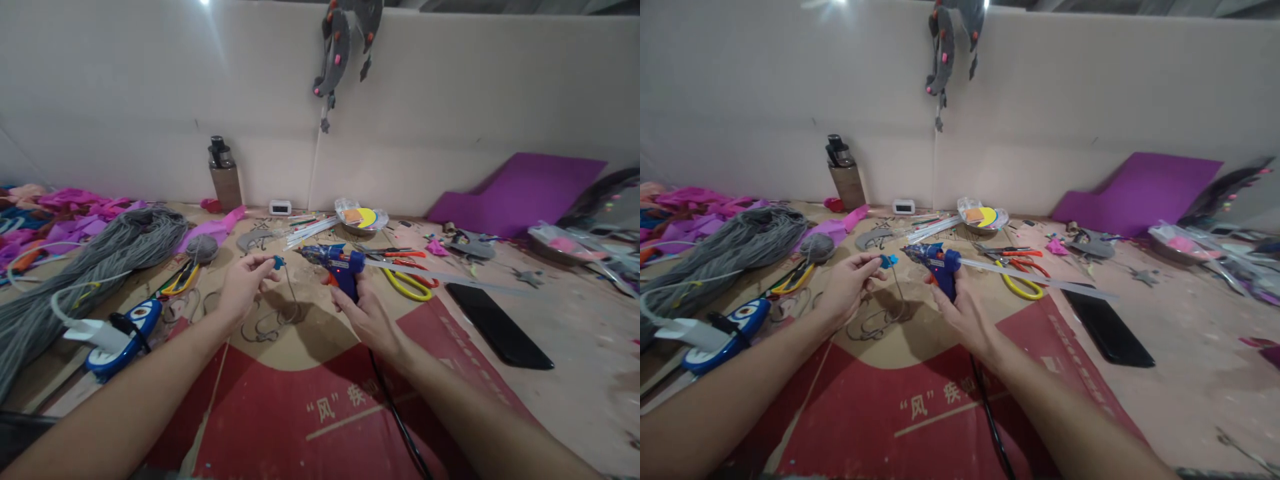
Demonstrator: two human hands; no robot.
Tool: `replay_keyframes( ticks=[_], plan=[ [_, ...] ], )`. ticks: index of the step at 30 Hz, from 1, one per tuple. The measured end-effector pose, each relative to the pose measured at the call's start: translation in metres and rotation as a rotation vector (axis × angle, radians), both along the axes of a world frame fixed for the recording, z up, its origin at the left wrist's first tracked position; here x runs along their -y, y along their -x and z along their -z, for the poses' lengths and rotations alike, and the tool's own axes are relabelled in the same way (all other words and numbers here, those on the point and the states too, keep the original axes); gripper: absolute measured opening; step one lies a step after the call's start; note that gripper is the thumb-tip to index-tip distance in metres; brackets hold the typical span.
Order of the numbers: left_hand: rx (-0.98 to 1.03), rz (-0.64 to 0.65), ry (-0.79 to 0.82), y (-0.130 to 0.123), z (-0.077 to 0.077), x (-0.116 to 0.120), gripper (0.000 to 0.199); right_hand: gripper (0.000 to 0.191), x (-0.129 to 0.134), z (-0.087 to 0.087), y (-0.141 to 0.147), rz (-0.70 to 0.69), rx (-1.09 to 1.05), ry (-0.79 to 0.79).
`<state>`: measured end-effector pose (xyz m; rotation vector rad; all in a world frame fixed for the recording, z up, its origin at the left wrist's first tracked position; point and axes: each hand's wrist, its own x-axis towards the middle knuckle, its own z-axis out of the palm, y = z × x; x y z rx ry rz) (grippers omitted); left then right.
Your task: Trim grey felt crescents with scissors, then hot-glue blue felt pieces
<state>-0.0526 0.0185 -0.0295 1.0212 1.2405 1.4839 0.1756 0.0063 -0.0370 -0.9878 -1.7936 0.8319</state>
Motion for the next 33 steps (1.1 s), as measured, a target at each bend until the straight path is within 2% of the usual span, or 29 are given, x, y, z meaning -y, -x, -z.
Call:
replay_keyframes(
  ticks=[13,18,33],
  plan=[
    [0.061,0.026,-0.025,-0.0049,0.0063,-0.0024,0.03,0.025,0.0054,-0.0011,0.0056,0.015,0.036,-0.099],
    [0.067,0.021,-0.028,-0.0047,0.0052,-0.0019,0.03,0.024,0.0069,0.0,0.0044,0.002,0.098,-0.076],
    [0.003,0.02,0.009,-0.0075,-0.0001,0.0008,0.03,0.024,0.0074,0.0026,0.0064,-0.053,0.098,-0.034]
  ],
)
